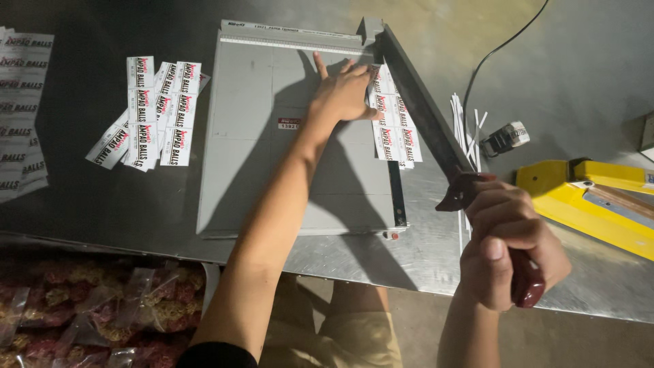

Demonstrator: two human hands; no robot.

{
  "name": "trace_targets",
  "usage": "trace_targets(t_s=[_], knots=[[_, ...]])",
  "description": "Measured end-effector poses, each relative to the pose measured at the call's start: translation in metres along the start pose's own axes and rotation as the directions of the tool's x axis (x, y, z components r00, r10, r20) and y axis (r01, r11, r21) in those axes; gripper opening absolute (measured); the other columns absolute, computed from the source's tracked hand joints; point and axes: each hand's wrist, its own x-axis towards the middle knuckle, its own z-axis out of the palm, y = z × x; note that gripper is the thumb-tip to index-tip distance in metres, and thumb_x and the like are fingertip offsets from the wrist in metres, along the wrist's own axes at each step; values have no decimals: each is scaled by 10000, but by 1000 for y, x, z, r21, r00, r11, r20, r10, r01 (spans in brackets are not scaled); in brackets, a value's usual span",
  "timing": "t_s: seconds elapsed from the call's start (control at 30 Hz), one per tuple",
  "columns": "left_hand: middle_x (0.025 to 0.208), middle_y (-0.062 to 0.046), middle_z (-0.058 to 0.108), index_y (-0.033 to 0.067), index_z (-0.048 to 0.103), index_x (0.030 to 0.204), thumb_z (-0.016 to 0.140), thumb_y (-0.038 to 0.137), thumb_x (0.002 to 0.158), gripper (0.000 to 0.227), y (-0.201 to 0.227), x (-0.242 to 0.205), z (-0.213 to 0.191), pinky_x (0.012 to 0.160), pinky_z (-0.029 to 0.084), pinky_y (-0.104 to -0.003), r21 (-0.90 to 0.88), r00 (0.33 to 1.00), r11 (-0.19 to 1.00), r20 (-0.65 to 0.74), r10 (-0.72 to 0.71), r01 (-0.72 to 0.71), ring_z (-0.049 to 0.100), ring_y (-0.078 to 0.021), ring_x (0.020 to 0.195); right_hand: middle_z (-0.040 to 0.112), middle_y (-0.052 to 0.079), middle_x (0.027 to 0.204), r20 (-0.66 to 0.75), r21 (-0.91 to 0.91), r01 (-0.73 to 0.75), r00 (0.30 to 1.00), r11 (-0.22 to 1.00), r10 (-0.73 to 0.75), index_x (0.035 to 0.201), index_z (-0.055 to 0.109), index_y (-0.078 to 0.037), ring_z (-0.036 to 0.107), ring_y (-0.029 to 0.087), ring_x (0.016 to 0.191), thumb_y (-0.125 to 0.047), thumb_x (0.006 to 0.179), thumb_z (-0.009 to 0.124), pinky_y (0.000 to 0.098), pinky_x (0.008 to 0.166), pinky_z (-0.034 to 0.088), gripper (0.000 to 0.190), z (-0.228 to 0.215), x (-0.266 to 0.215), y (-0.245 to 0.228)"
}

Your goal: The person uses a paper cutter to trim a sheet of printed labels into smaller strips. They align the sheet on the cutter, press the blade down to cut, and then move the cut strips aside. The process is repeated multiple times throughout the clip.

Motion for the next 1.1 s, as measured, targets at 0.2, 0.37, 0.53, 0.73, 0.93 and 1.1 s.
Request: trace_targets(t_s=[0.2, 0.37, 0.53, 0.73, 0.93, 1.1], knots=[[1633, -19, 339, 139, 484, 1485, 802, 699, 642, 1061, -5, 3, 5, 1072, -172, -838, 19, 1000, 999, 8, -29, 29, 211, -296, 1542, 555, 112, 677, 23, -46, -8, 1000, 999, 9, 780, 509, -33, 597, 227, 670, -236, 963, 687, 438, 836, 563, 326, -5, -15, 2], [1638, -10, 331, 113, 474, 1485, 789, 683, 665, 1047, -5, 5, 4, 1060, -148, -860, 32, 1000, 999, -2, -18, 18, 216, -293, 1538, 546, 115, 711, 0, -50, 4, 1000, 999, -4, 788, 516, -18, 573, 231, 667, -237, 955, 690, 418, 807, 544, 325, -2, -24, 3], [1644, -3, 323, 120, 477, 1484, 789, 653, 672, 1020, -5, 6, 4, 1055, -144, -865, 19, 1000, 1000, 3, -19, 19, 210, -288, 1543, 552, 107, 697, -5, -70, -7, 1000, 997, 7, 778, 525, -28, 584, 233, 670, -246, 953, 698, 429, 853, 551, 328, -4, -29, 2], [1646, 3, 305, 149, 460, 1499, 801, 638, 661, 1028, -5, 8, 5, 1059, -161, -856, 22, 999, 999, 13, -33, 32, 192, -279, 1544, 567, 112, 672, 2, -79, -26, 1000, 997, 26, 792, 526, -38, 613, 234, 687, -230, 970, 729, 409, 868, 526, 331, -9, -38, 4], [1647, 7, 304, 161, 456, 1501, 804, 637, 655, 1031, -4, 7, 5, 1065, -163, -851, 21, 999, 999, 16, -40, 40, 192, -272, 1547, 592, 103, 739, 34, -115, -30, 999, 993, 34, 784, 534, -37, 644, 247, 729, -224, 959, 729, 449, 946, 576, 322, -14, -43, 5], [1644, 16, 311, 175, 461, 1500, 810, 589, 636, 1020, -4, 5, 4, 1056, -162, -862, 8, 999, 999, 9, -40, 40, 205, -271, 1544, 601, 93, 741, 86, -178, -52, 994, 983, 68, 776, 545, -54, 660, 248, 758, -191, 917, 725, 464, 1005, 544, 266, -18, -54, 1]])
